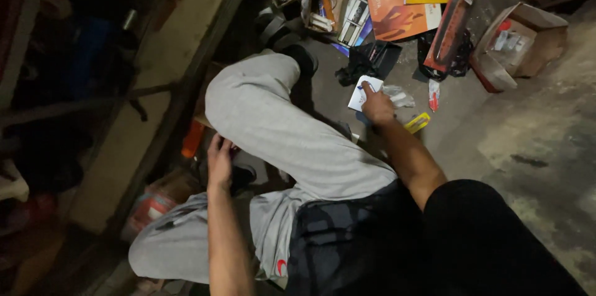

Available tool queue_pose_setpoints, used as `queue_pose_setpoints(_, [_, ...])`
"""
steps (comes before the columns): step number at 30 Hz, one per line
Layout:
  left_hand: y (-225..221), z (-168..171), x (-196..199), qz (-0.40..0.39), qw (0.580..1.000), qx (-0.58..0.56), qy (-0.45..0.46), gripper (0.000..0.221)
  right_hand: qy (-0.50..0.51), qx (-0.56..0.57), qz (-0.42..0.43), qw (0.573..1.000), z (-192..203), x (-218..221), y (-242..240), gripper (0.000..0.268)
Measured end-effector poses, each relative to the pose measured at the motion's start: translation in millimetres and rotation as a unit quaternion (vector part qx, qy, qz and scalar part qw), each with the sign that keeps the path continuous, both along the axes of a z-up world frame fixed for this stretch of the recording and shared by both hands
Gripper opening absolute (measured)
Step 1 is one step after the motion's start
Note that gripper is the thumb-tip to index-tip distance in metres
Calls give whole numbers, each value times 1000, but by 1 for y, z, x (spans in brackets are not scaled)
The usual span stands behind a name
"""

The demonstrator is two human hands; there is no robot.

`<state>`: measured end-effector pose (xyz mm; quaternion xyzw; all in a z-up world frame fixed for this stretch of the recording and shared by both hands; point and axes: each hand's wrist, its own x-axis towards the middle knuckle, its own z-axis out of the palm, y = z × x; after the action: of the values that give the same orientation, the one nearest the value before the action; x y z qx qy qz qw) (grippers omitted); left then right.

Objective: The person cleans and organizes boxes of motorcycle parts on a shelf.

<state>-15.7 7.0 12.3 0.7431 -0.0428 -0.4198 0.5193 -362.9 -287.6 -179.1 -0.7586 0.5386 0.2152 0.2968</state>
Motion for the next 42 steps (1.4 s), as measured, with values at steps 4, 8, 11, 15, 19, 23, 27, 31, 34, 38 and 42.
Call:
queue_pose_setpoints(4, [2, -7, 4, -24, 999, -25, -29, 23, -161, -5, -48, 986, 16, -11, -10, 83])
queue_pose_setpoints(8, [-8, 6, 7, 12, 999, -27, -20, 29, -381, 208, -211, 876, 25, -16, -34, 80])
queue_pose_setpoints(11, [-18, 25, 8, -11, 997, -31, -72, 33, -534, 279, -218, 767, 65, -8, -64, 79])
queue_pose_setpoints(15, [-34, 62, 7, -26, 985, -110, -127, 31, -598, 376, -109, 699, 187, 38, -112, 88])
queue_pose_setpoints(19, [-38, 116, 4, -48, 956, -185, -222, 31, -601, 494, 54, 626, 252, 102, -170, 108])
queue_pose_setpoints(23, [-40, 179, 13, -19, 948, -218, -233, 31, -571, 619, 89, 532, 354, 198, -151, 109])
queue_pose_setpoints(27, [-32, 207, 29, 2, 922, -275, -271, 29, -461, 702, 127, 528, 421, 280, -89, 110])
queue_pose_setpoints(31, [-11, 211, 38, 56, 899, -384, -205, 30, -318, 746, 180, 557, 451, 340, -10, 106])
queue_pose_setpoints(34, [7, 199, 42, 74, 886, -410, -201, 33, -278, 762, 197, 551, 445, 367, 28, 101])
queue_pose_setpoints(38, [27, 181, 50, 111, 875, -419, -217, 37, -262, 732, 186, 601, 378, 399, 48, 90])
queue_pose_setpoints(42, [40, 157, 56, 146, 880, -422, -162, 40, -244, 719, 189, 622, 378, 403, 81, 80])
